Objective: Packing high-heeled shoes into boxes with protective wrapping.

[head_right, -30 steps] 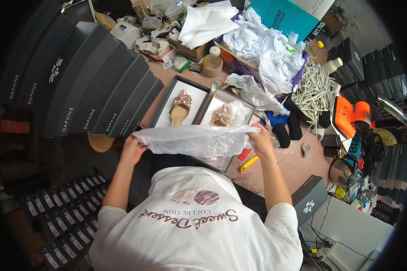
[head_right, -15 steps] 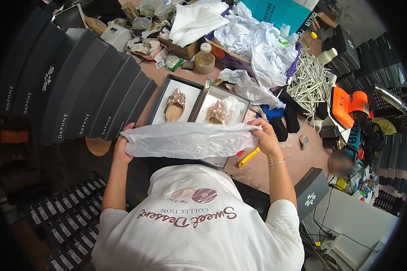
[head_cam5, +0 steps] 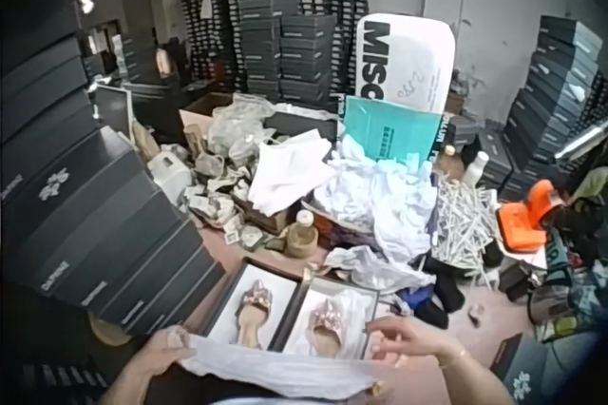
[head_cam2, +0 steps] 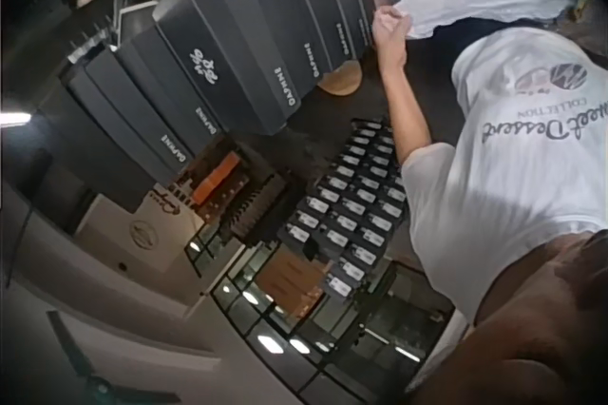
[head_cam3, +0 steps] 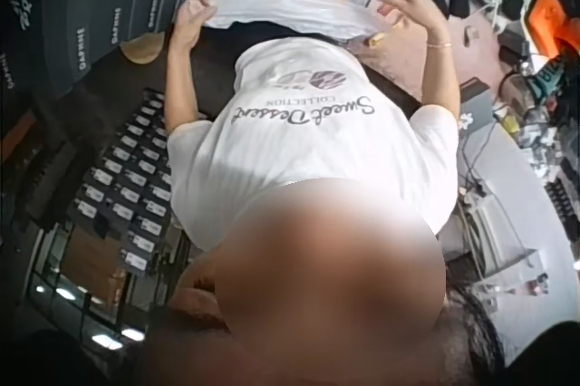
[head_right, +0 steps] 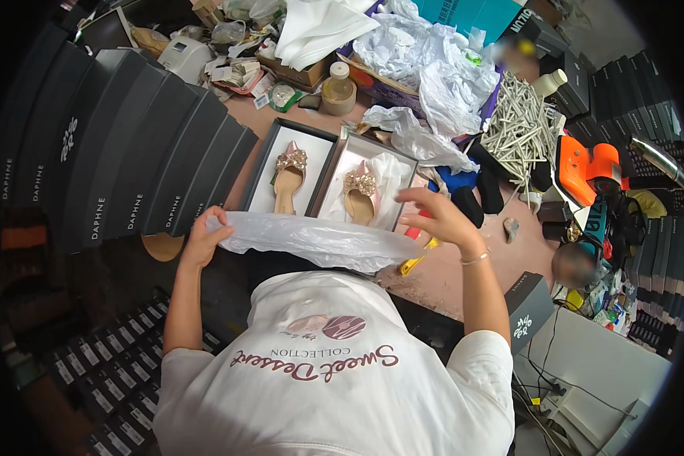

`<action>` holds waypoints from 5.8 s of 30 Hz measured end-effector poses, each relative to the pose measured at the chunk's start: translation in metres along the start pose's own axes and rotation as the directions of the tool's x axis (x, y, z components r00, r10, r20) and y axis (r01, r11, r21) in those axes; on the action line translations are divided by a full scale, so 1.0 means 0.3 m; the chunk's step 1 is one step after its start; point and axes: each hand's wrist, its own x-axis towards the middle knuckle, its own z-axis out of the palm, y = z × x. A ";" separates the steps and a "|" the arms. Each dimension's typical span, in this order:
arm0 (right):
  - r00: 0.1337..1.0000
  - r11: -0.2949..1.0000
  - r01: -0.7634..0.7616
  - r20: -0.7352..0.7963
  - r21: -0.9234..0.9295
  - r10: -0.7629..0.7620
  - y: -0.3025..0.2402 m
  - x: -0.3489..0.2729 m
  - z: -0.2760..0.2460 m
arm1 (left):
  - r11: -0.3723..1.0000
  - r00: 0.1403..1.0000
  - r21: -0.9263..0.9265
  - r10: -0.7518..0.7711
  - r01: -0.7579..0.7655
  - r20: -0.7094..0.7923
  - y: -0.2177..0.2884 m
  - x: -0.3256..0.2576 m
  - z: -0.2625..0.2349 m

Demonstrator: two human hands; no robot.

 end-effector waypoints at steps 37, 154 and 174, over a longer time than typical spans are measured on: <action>0.998 0.998 -0.066 -0.024 -0.022 0.065 -0.112 0.299 0.125 | 0.948 0.969 -0.202 -0.241 0.248 0.058 -0.441 0.429 0.187; 0.933 0.857 0.113 -0.244 -0.504 -0.266 -0.354 0.374 0.443 | 0.978 0.879 0.051 0.204 -0.202 -0.431 -0.195 0.162 0.467; 0.852 0.878 0.312 -0.301 -0.363 -0.428 -0.363 0.091 0.480 | 0.958 0.979 0.218 0.198 -0.184 -0.043 -0.090 0.096 0.357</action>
